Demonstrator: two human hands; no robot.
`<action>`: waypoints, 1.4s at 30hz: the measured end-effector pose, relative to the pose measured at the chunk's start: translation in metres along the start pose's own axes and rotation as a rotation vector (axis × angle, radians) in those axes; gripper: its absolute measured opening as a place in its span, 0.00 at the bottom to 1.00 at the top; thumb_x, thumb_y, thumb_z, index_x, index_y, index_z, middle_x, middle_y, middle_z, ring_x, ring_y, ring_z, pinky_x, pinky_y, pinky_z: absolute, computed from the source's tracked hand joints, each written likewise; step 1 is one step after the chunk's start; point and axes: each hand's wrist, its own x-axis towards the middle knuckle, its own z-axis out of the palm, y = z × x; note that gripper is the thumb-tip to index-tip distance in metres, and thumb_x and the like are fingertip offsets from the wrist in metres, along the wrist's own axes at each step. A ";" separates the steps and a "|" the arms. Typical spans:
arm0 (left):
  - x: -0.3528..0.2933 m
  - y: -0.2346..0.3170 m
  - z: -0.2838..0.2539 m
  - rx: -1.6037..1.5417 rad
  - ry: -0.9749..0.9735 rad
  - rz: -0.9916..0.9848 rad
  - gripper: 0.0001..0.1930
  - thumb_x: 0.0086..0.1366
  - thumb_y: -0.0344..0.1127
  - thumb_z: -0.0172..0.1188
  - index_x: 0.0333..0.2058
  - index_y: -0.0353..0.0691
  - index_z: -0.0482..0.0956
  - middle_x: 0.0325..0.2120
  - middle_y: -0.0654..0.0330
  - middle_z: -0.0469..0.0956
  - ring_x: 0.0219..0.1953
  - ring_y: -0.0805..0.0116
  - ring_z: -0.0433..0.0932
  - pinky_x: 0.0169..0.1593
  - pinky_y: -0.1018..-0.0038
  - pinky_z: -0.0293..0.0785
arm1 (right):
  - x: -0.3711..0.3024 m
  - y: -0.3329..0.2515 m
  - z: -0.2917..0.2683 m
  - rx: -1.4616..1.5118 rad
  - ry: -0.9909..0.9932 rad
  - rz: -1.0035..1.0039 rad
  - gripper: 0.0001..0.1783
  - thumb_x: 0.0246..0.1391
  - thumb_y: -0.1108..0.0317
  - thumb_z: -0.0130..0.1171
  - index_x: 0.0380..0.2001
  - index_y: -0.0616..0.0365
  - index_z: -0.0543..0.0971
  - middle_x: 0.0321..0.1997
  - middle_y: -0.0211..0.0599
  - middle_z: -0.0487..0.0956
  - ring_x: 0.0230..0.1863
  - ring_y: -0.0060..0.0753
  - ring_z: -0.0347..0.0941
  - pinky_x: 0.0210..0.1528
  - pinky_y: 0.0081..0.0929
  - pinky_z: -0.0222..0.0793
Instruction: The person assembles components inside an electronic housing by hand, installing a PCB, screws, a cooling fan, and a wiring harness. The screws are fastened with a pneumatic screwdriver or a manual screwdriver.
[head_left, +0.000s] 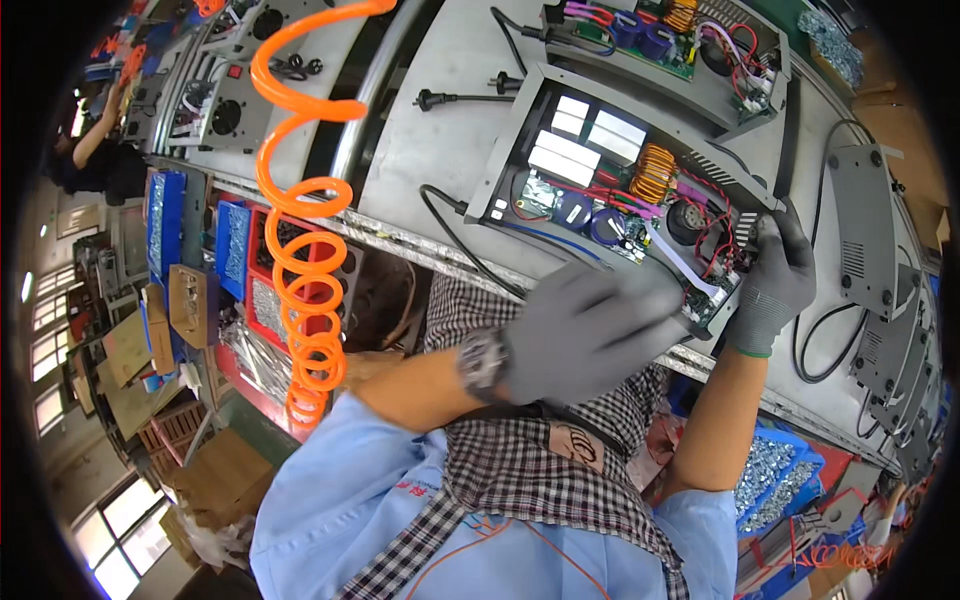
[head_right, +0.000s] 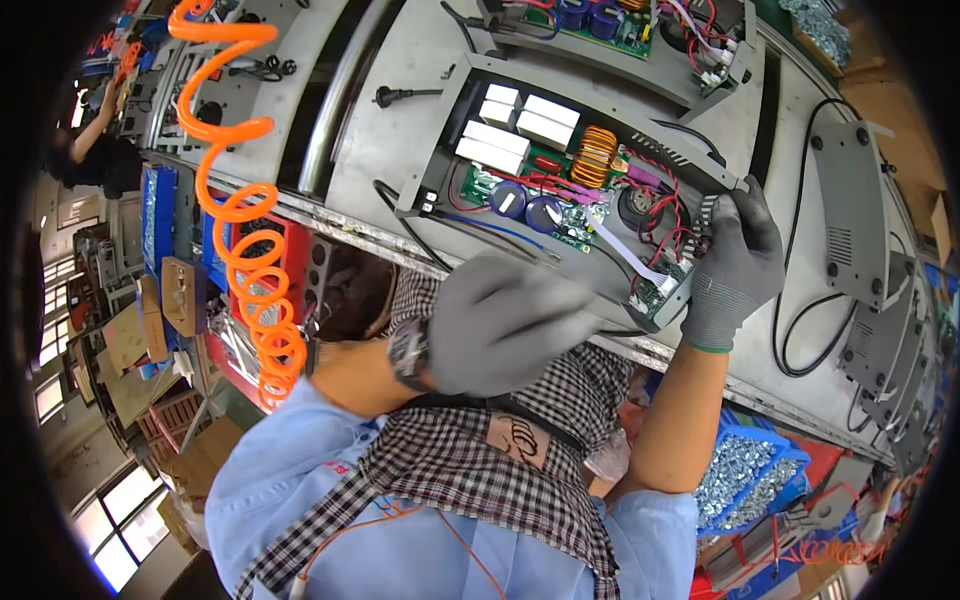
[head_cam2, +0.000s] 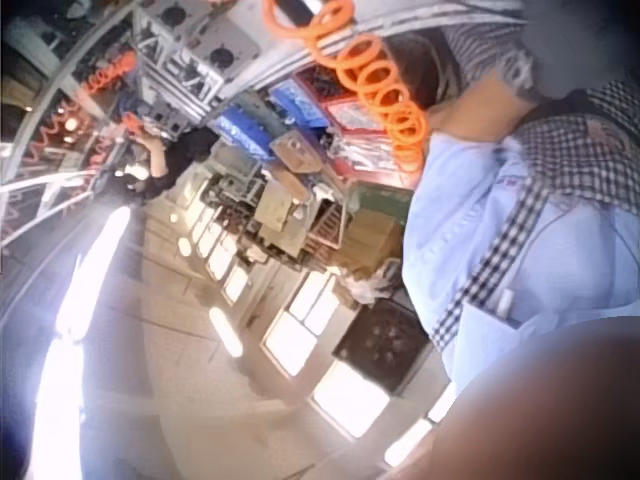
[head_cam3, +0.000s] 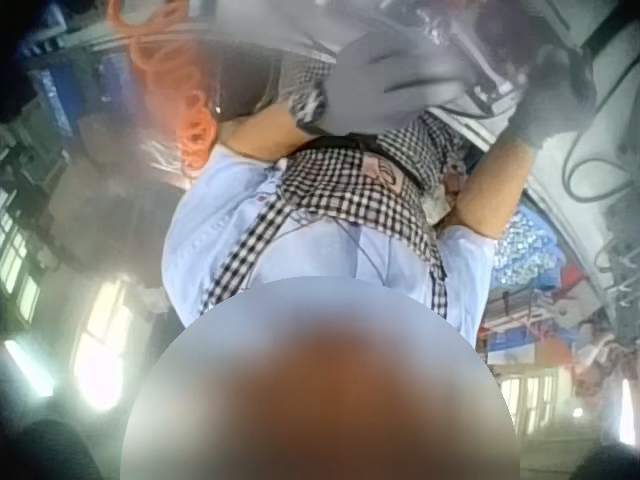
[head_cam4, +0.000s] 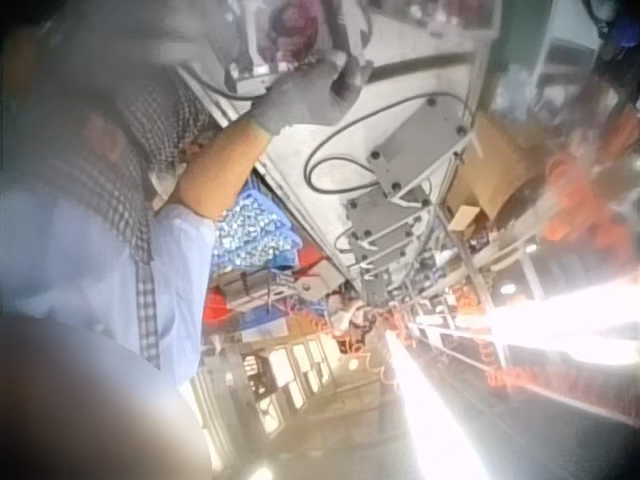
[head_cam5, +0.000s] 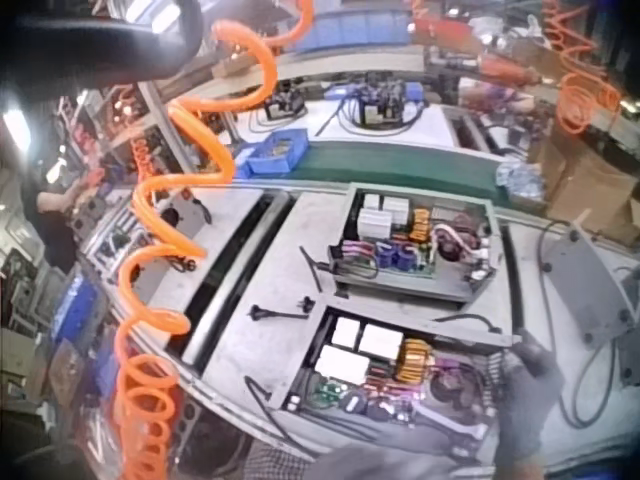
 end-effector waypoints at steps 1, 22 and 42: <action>-0.033 -0.002 -0.013 -0.016 -0.033 -0.017 0.12 0.47 0.29 0.61 0.34 0.43 0.80 0.36 0.57 0.79 0.30 0.62 0.77 0.29 0.72 0.73 | 0.004 0.004 0.001 0.033 -0.009 0.005 0.11 0.52 0.79 0.59 0.39 0.73 0.79 0.53 0.54 0.76 0.54 0.36 0.73 0.56 0.27 0.67; -0.060 -0.069 -0.026 0.148 -0.276 -0.336 0.13 0.53 0.31 0.61 0.39 0.42 0.78 0.36 0.59 0.78 0.32 0.59 0.79 0.32 0.66 0.75 | -0.138 0.021 0.022 -0.519 -0.709 0.011 0.17 0.51 0.67 0.62 0.46 0.59 0.78 0.32 0.46 0.81 0.30 0.42 0.80 0.33 0.33 0.75; -0.124 -0.068 -0.054 -0.047 -0.082 -0.029 0.29 0.39 0.39 0.72 0.43 0.43 0.73 0.39 0.57 0.78 0.28 0.62 0.78 0.32 0.71 0.75 | -0.132 -0.011 0.103 0.009 -0.630 -0.483 0.14 0.46 0.78 0.60 0.39 0.56 0.80 0.35 0.44 0.81 0.29 0.38 0.80 0.28 0.27 0.74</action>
